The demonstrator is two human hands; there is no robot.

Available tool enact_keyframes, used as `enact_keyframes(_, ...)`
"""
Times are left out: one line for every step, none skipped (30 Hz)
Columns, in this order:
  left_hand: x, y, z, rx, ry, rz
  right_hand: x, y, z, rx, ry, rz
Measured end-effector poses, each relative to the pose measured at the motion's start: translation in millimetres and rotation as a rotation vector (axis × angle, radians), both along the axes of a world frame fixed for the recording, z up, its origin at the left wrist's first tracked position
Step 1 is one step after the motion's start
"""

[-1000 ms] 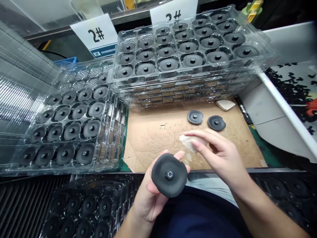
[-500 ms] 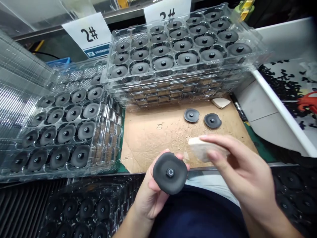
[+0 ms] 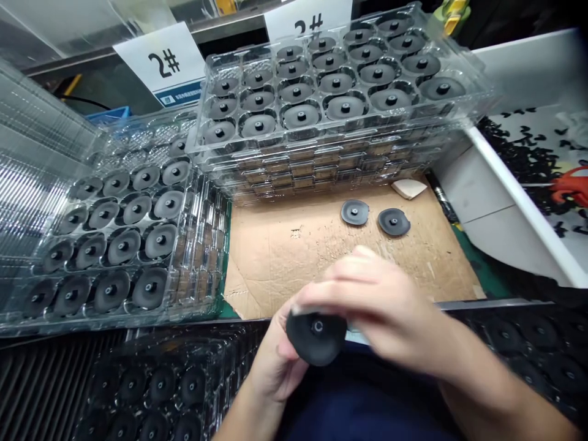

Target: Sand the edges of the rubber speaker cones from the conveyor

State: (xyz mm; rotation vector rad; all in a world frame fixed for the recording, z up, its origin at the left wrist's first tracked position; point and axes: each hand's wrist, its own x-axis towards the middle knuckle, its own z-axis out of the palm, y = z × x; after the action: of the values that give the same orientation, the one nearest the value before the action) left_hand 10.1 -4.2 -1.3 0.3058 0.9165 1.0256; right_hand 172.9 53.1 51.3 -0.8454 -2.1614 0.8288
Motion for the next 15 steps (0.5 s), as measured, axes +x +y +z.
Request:
enact_keyframes(-3, 1, 2.0, 0.01, -0.069, -0.043, 8, 2, -4.1, -0.064, -0.018, -0.062)
enact_keyframes(-6, 1, 3.9, 0.019, -0.127, -0.068, 16, 2, -10.2, -0.111, -0.031, -0.132)
enact_keyframes(-10, 2, 5.4, 0.026, -0.171, -0.079, 22, 0, -18.6, -0.156, -0.037, -0.195)
enact_keyframes(-12, 2, 6.4, 0.027, -0.193, -0.077, 26, -3, -29.2, -0.198, -0.036, -0.242)
enact_keyframes(-14, 3, 6.8, 0.023, -0.194, -0.064, 27, -9, -41.8, -0.24, -0.044, -0.269)
enact_keyframes(-16, 3, 6.6, 0.016, -0.195, -0.059, 26, -15, -55.7, -0.277, -0.058, -0.281)
enact_keyframes(-16, 3, 5.9, 0.005, -0.202, -0.058, 24, -22, -70.0, -0.305, -0.081, -0.281)
enact_keyframes(-16, 3, 4.8, -0.007, -0.208, -0.057, 20, -28, -83.4, -0.324, -0.112, -0.274)
enact_keyframes(-16, 3, 3.6, -0.013, -0.211, -0.053, 16, -33, -94.8, -0.333, -0.141, -0.265)
enact_keyframes(-15, 3, 2.3, -0.01, -0.216, -0.047, 13, -36, -102.9, -0.337, -0.162, -0.258)
enact_keyframes(-13, 4, 1.2, 0.003, -0.22, -0.039, 10, -37, -106.6, -0.344, -0.174, -0.255)
enact_keyframes(-11, 4, 0.4, 0.016, -0.223, -0.036, 9, -36, -105.3, -0.352, -0.179, -0.261)
enact_keyframes(-10, 4, -0.1, 0.03, -0.226, -0.034, 8, -34, -99.0, -0.357, -0.171, -0.288)
enact_keyframes(-8, 5, -0.2, 0.039, -0.229, -0.033, 8, -31, -88.1, -0.353, -0.146, -0.337)
enact_keyframes(-5, 5, 0.1, 0.038, -0.226, -0.032, 7, -28, -73.7, -0.334, -0.103, -0.404)
